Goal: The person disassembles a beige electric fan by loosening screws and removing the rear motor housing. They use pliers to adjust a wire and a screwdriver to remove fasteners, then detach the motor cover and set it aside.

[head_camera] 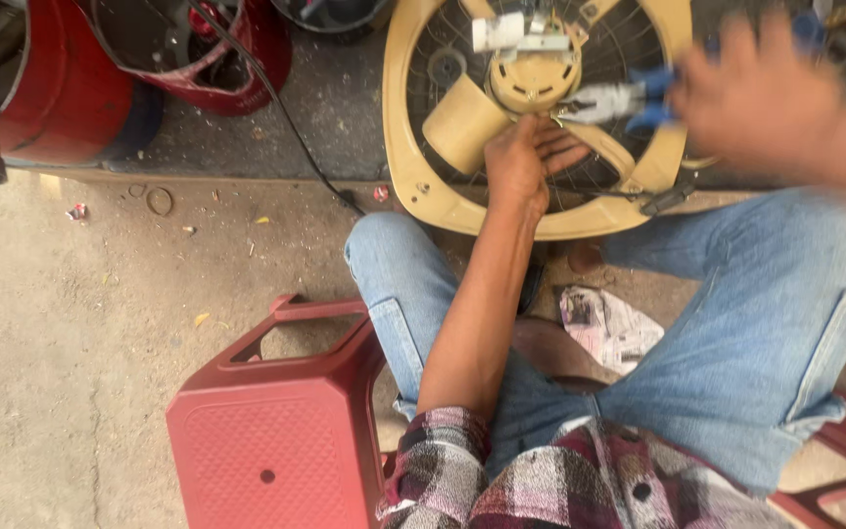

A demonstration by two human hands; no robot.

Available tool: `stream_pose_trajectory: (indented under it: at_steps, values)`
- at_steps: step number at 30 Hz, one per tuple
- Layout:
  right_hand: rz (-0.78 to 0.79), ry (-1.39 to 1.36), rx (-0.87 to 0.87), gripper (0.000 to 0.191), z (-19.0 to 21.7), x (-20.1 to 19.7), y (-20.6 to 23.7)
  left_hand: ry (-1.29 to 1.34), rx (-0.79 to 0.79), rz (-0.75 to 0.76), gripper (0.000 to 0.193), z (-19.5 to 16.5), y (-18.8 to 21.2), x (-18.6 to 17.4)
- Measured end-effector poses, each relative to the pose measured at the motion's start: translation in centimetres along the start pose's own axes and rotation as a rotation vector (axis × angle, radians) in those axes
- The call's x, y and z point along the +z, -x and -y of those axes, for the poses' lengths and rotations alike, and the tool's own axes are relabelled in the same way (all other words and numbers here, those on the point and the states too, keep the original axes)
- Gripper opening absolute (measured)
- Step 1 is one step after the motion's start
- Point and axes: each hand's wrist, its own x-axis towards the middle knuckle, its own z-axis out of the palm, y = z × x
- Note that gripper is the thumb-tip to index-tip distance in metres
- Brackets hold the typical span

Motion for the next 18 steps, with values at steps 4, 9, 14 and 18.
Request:
stream_pose_trajectory:
  at_steps: [4,9,14,18]
  values:
    - [0.529,-0.688,0.324,0.052,8.0,-4.0,0.5,-0.008,0.017,-0.004,0.033,0.2,0.2,0.4]
    - [0.224,-0.522,0.204,0.057,6.5,-1.5,2.1,-0.021,-0.012,0.024,0.033,-0.2,0.4,-0.2]
    - [-0.079,-0.059,0.087,0.05,1.4,2.2,1.6,-0.01,-0.028,0.029,0.035,-0.4,0.2,-0.3]
    - [-0.119,0.016,-0.024,0.043,-0.9,3.2,-0.6,-0.038,-0.024,-0.014,0.036,-0.4,0.4,-0.2]
